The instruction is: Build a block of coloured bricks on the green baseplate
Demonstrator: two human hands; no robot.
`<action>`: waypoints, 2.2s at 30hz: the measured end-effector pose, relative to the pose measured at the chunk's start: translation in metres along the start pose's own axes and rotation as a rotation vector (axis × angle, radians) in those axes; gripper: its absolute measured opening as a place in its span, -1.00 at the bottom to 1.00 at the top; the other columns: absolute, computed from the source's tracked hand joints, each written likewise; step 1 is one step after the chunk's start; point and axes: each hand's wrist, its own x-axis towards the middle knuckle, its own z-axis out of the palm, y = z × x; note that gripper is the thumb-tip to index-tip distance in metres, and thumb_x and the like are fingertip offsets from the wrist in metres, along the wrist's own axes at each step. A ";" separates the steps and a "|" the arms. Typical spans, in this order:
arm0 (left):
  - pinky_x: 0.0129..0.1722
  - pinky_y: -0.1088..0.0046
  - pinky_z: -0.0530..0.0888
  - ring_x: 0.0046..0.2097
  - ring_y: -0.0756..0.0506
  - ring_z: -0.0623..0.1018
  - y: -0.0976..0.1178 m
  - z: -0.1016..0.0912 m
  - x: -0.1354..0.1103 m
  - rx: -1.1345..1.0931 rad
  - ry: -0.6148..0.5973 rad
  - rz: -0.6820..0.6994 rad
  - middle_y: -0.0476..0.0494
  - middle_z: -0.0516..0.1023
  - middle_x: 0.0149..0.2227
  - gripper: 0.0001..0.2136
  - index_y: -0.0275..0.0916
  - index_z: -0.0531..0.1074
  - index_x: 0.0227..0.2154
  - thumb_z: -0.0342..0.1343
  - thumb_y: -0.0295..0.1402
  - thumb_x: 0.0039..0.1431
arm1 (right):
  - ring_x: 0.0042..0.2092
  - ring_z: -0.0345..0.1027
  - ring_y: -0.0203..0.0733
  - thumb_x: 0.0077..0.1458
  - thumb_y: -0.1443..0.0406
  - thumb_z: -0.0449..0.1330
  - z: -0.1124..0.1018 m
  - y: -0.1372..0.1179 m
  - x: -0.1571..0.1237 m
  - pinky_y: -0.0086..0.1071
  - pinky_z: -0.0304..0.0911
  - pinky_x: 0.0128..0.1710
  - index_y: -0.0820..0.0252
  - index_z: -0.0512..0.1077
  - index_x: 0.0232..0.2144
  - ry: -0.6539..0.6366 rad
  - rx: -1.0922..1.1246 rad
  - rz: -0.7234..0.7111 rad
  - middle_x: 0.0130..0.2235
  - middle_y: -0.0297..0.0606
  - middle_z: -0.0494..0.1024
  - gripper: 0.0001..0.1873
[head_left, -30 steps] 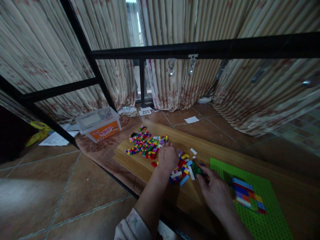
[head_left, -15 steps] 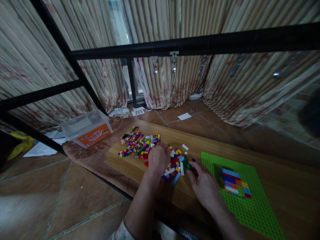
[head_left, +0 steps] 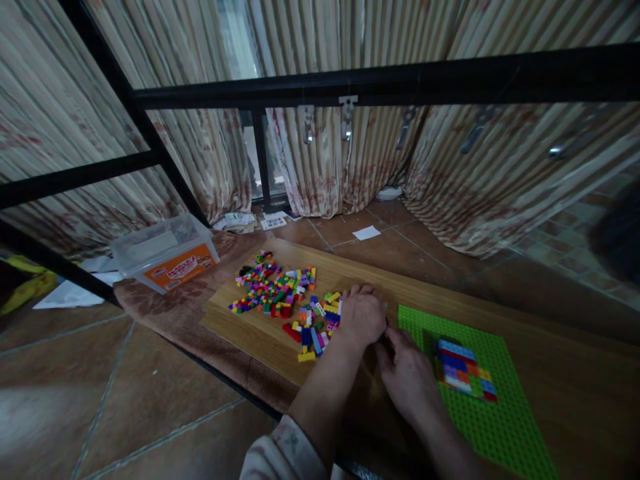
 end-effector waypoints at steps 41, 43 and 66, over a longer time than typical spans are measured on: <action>0.19 -0.27 0.00 0.29 -0.34 0.16 -0.053 -0.021 -0.003 0.226 0.166 -0.460 -0.40 0.34 0.18 -0.59 -0.30 0.39 0.04 -0.09 -0.18 0.25 | -0.09 0.48 -0.04 0.13 0.34 0.02 -0.001 -0.004 -0.002 -0.20 0.37 -0.10 0.28 0.43 -0.07 -0.068 0.109 0.000 -0.06 -0.05 0.52 -0.66; 0.19 -0.28 0.00 0.30 -0.36 0.13 -0.058 -0.020 -0.001 0.243 0.142 -0.515 -0.45 0.30 0.21 -0.54 -0.35 0.37 0.06 -0.09 -0.16 0.24 | -0.10 0.48 -0.06 0.12 0.35 0.03 -0.001 -0.003 -0.002 -0.23 0.37 -0.10 0.27 0.43 -0.07 -0.057 0.112 -0.005 -0.06 -0.05 0.52 -0.66; 0.08 0.08 0.27 -0.11 -0.20 0.53 -0.035 -0.036 -0.030 -0.032 0.103 -0.221 -0.21 0.62 -0.31 -0.69 -0.19 0.55 -0.47 -0.04 -0.26 0.23 | -0.09 0.46 -0.07 0.13 0.38 0.02 -0.006 -0.011 -0.004 -0.21 0.34 -0.07 0.22 0.42 -0.09 -0.054 0.142 -0.007 -0.05 -0.08 0.52 -0.69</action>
